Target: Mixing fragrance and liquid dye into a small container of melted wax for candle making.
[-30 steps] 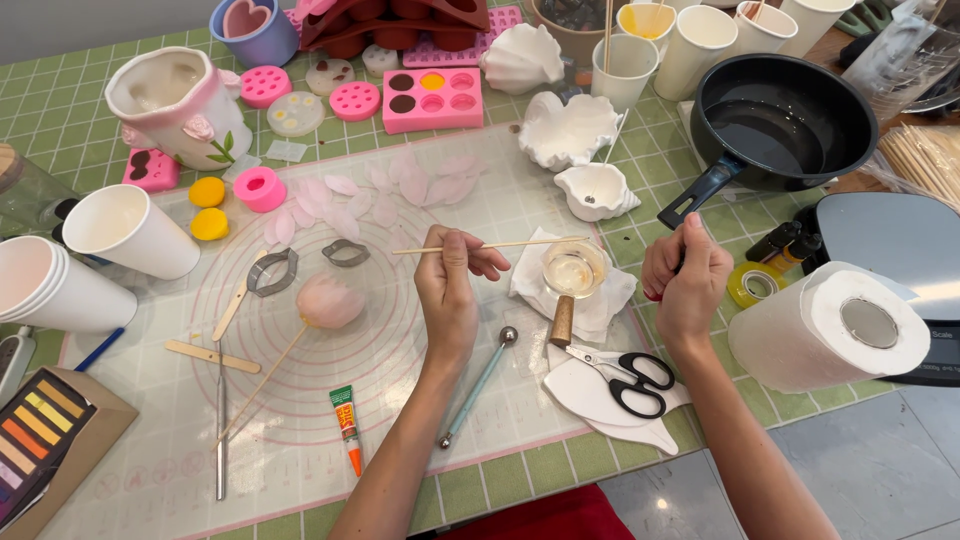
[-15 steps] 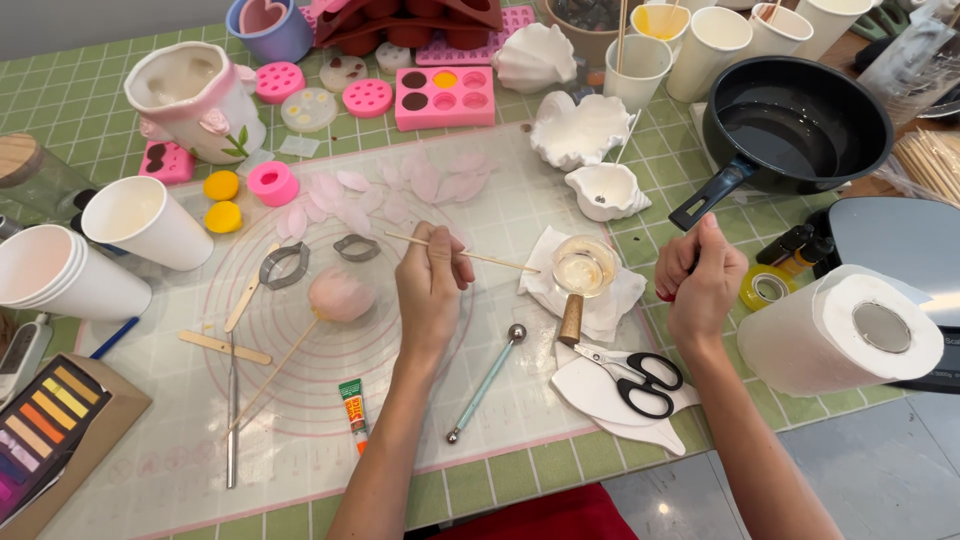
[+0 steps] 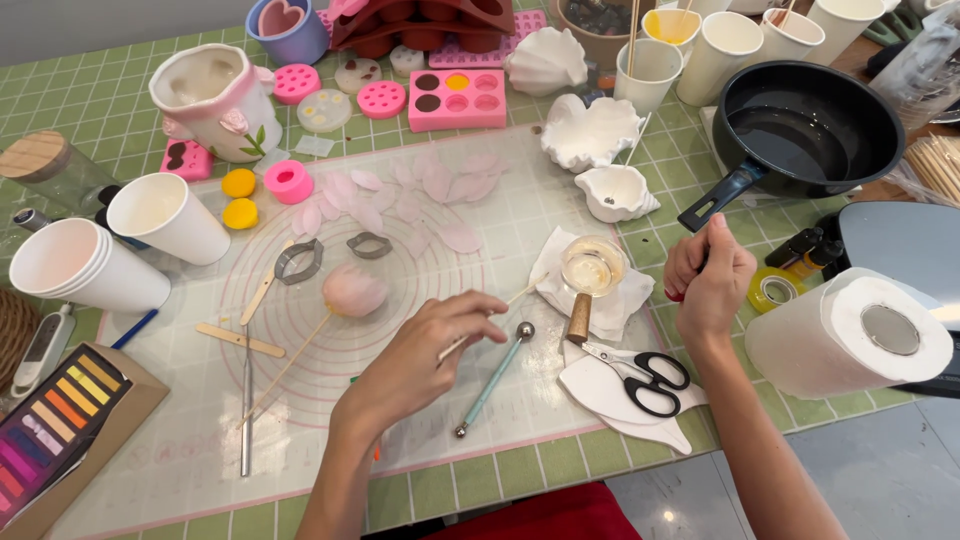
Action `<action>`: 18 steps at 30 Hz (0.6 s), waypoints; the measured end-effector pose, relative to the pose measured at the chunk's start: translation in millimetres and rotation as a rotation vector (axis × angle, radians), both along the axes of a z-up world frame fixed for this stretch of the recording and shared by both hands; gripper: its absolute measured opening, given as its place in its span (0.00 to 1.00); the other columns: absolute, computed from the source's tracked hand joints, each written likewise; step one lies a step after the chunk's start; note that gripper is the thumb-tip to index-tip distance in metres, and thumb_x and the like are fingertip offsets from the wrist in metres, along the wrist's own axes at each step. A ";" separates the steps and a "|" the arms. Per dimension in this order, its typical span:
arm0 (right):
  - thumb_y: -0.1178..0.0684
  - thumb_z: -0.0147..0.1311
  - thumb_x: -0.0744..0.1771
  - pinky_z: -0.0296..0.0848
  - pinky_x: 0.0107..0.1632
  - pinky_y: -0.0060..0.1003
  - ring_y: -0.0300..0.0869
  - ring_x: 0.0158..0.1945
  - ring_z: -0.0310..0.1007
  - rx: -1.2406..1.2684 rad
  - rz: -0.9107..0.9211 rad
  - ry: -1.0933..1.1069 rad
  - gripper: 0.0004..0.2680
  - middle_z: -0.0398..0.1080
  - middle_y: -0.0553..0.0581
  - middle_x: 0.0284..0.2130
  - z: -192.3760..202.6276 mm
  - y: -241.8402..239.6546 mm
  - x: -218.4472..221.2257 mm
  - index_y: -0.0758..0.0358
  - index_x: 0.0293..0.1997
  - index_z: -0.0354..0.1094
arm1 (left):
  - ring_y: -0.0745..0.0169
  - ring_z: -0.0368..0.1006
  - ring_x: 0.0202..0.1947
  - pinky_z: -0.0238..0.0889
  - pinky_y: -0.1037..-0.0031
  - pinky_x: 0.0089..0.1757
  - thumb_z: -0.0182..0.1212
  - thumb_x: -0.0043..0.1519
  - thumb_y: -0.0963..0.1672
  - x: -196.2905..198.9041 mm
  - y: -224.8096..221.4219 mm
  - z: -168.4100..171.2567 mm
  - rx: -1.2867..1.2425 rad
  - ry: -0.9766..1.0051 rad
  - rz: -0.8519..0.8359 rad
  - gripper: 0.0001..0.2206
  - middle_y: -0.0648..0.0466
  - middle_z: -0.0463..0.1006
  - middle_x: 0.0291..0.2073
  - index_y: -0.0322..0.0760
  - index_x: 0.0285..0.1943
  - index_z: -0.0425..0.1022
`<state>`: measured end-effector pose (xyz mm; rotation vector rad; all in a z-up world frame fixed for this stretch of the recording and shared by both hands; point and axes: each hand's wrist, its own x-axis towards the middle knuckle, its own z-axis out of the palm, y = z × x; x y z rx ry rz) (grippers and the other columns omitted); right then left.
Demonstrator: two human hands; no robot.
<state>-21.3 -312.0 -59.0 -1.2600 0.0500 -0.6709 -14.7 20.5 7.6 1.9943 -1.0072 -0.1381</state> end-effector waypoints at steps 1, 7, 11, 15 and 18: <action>0.47 0.40 0.75 0.47 0.19 0.33 0.36 0.16 0.44 0.000 0.002 -0.003 0.19 0.49 0.50 0.14 -0.5 -0.2 0.1 0.59 0.23 0.49 | 0.51 0.73 0.53 0.63 0.65 0.52 0.55 0.52 0.31 -4.7 3.0 1.2 0.092 -0.045 0.001 0.15 0.54 0.76 0.57 0.33 0.43 0.81; 0.46 0.40 0.75 0.47 0.19 0.33 0.35 0.16 0.45 -0.003 0.004 0.008 0.19 0.50 0.50 0.14 -1.4 1.5 2.4 0.59 0.23 0.49 | 0.54 0.75 0.55 0.64 0.67 0.53 0.57 0.55 0.33 -8.1 13.8 -7.1 0.009 -0.008 0.040 0.13 0.55 0.79 0.57 0.34 0.45 0.81; 0.46 0.40 0.75 0.48 0.19 0.32 0.35 0.16 0.47 0.002 0.006 0.028 0.19 0.51 0.50 0.14 -7.1 1.0 4.0 0.59 0.23 0.49 | 0.60 0.78 0.55 0.70 0.72 0.54 0.53 0.62 0.34 -1.5 7.8 -19.8 -0.231 0.053 0.127 0.13 0.54 0.82 0.54 0.33 0.50 0.80; 0.46 0.41 0.74 0.50 0.21 0.32 0.35 0.17 0.49 -0.002 0.022 0.055 0.18 0.53 0.49 0.15 -8.1 -0.1 8.2 0.59 0.23 0.52 | 0.65 0.81 0.44 0.72 0.73 0.49 0.57 0.66 0.39 13.1 7.1 -40.3 -0.405 0.239 0.356 0.10 0.51 0.86 0.47 0.29 0.52 0.81; 0.46 0.43 0.73 0.52 0.22 0.32 0.35 0.18 0.51 0.002 0.034 0.071 0.17 0.55 0.49 0.16 -8.5 0.1 5.8 0.60 0.24 0.54 | 0.66 0.82 0.39 0.74 0.74 0.45 0.58 0.67 0.41 18.2 5.1 -62.5 -0.548 0.291 0.501 0.11 0.49 0.86 0.44 0.28 0.53 0.81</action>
